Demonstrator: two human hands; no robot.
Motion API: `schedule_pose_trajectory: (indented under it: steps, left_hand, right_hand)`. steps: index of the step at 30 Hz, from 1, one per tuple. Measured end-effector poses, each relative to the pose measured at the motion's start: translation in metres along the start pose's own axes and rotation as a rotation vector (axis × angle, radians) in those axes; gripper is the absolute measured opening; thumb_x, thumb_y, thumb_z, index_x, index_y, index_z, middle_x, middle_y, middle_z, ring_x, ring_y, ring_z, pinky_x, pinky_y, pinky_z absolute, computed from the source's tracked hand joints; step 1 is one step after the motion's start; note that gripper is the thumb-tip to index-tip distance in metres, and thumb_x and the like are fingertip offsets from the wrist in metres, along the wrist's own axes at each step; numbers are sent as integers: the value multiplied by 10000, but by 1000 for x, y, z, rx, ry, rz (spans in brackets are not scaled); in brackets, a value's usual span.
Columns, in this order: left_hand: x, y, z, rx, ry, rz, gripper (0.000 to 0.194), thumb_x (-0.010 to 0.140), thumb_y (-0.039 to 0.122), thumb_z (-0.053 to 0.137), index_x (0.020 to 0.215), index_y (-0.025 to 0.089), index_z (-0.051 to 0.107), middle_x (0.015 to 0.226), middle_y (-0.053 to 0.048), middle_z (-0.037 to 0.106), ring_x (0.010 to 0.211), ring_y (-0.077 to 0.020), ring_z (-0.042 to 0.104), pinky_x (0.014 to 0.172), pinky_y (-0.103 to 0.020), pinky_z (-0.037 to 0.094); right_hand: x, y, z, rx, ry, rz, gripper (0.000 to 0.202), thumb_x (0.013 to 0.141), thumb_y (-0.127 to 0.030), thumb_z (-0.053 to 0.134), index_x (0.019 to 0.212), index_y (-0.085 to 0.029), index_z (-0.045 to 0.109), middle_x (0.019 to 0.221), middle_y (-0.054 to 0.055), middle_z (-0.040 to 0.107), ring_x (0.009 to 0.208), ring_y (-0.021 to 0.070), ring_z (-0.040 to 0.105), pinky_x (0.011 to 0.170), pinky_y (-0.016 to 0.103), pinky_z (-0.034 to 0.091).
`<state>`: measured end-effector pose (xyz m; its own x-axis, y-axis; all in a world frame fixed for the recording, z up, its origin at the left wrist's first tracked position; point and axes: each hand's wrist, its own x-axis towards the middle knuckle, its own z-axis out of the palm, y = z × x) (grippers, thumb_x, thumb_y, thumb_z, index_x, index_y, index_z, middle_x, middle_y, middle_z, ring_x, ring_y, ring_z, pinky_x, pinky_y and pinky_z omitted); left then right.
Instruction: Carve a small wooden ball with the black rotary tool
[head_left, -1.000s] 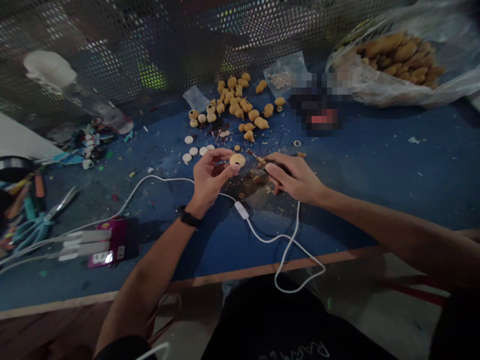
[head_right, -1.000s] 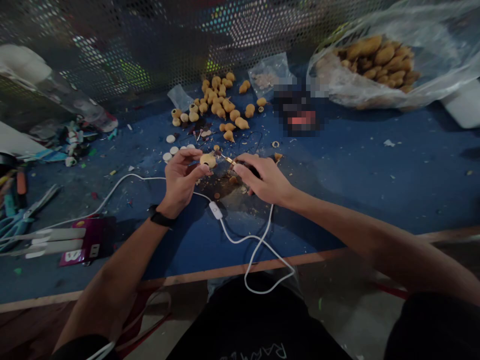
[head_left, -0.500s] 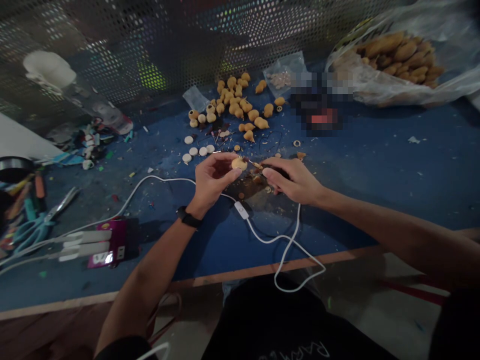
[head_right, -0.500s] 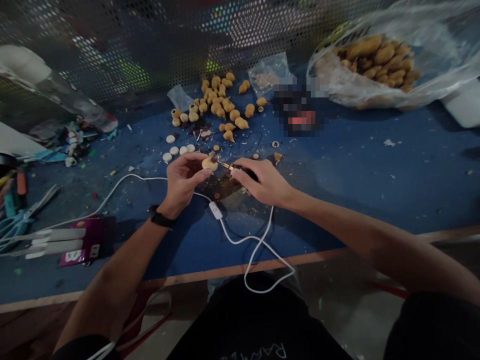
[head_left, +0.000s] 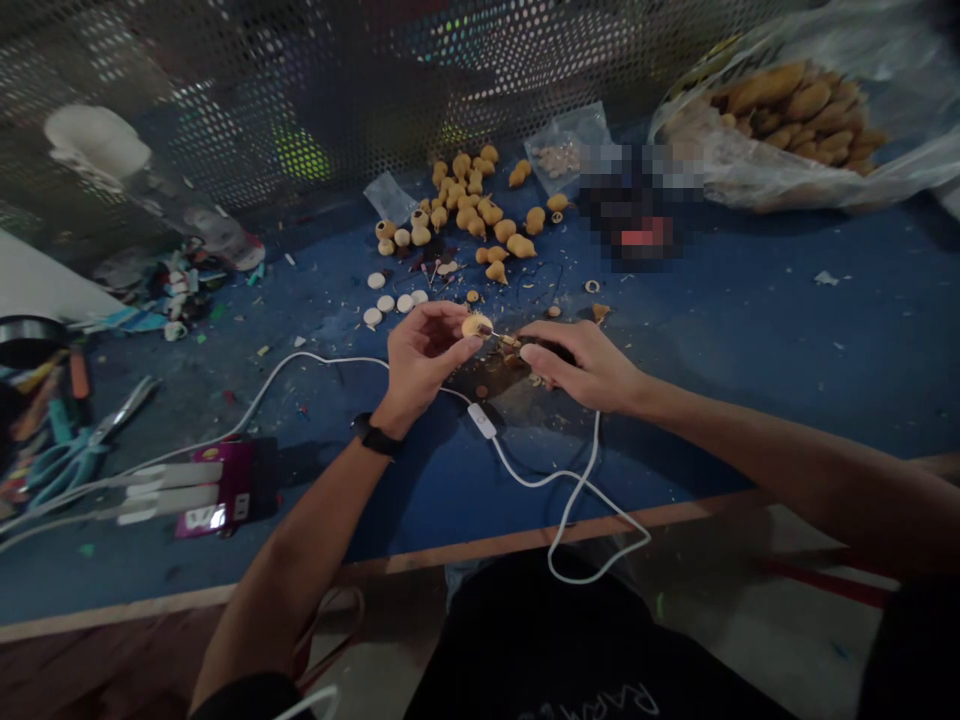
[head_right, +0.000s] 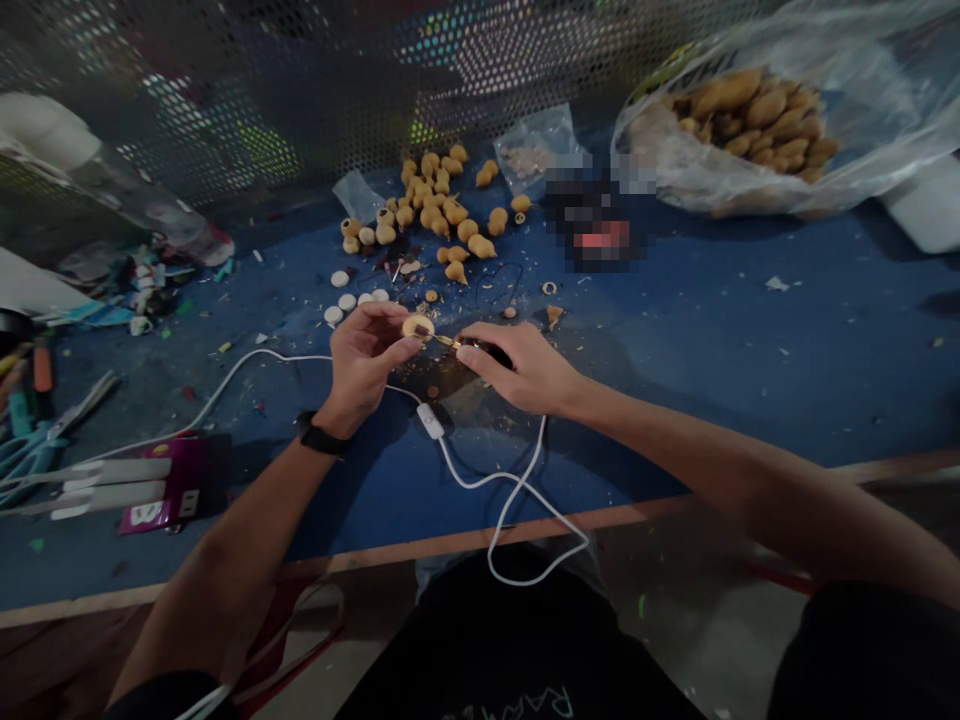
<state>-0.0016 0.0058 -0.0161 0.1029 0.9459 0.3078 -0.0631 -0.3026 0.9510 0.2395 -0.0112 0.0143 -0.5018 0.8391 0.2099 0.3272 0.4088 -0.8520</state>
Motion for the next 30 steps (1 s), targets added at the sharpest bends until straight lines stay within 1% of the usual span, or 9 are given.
schedule_pose_trajectory:
  steps: [5, 9, 14, 17, 21, 25, 28, 30]
  left_hand:
    - [0, -1, 1, 12, 37, 8, 447, 691, 387, 977, 1025, 229, 726, 947, 1, 799, 824, -136, 779, 766, -268, 646]
    - [1, 0, 1, -4, 23, 7, 428, 713, 372, 967, 1038, 230, 726, 949, -3, 803, 848, -142, 788, 782, -270, 654]
    - [1, 0, 1, -3, 32, 26, 426, 711, 371, 971, 1032, 228, 730, 944, 5, 792, 810, -121, 772, 754, -247, 648]
    - [0, -1, 0, -7, 37, 11, 438, 702, 380, 973, 1034, 230, 728, 953, 1, 788, 845, -141, 785, 752, -255, 650]
    - [0, -1, 1, 2, 44, 15, 449, 700, 400, 972, 1034, 231, 724, 946, 5, 782, 815, -125, 770, 745, -250, 645]
    - [0, -1, 1, 2, 34, 12, 445, 713, 392, 968, 1040, 232, 713, 959, 1, 783, 842, -144, 783, 759, -267, 656]
    - [0, -1, 1, 0, 31, 12, 438, 714, 382, 971, 1037, 235, 715, 948, 7, 783, 816, -133, 777, 754, -265, 656]
    - [0, -1, 1, -11, 26, 19, 424, 724, 366, 968, 1040, 237, 717, 947, 10, 785, 820, -129, 780, 761, -263, 656]
  right_hand:
    - [0, 2, 1, 65, 11, 35, 394, 1080, -495, 475, 1052, -165, 689, 639, -30, 590, 534, 120, 552, 588, 281, 422]
    - [-1, 2, 1, 23, -2, 2, 396, 1071, -495, 482, 1029, -161, 691, 658, -17, 603, 579, 130, 571, 596, 280, 419]
    - [0, 3, 1, 65, 0, 39, 388, 1075, -484, 471, 1047, -160, 682, 650, -30, 590, 530, 113, 547, 581, 274, 427]
    - [0, 2, 1, 30, -6, 17, 366, 1060, -474, 494, 1038, -164, 688, 646, -24, 596, 564, 128, 574, 590, 276, 422]
    - [0, 2, 1, 47, 11, 22, 383, 1073, -487, 474, 1049, -168, 686, 644, -29, 595, 540, 120, 547, 591, 276, 426]
    - [0, 2, 1, 34, -4, 16, 377, 1067, -489, 496, 1060, -168, 692, 664, -21, 608, 576, 132, 571, 598, 276, 431]
    - [0, 3, 1, 59, 7, 35, 390, 1076, -499, 477, 1051, -170, 685, 664, -26, 605, 538, 119, 550, 584, 274, 436]
    - [-1, 4, 2, 35, 11, 14, 391, 1069, -504, 488, 1045, -170, 688, 665, -21, 607, 556, 124, 560, 578, 272, 429]
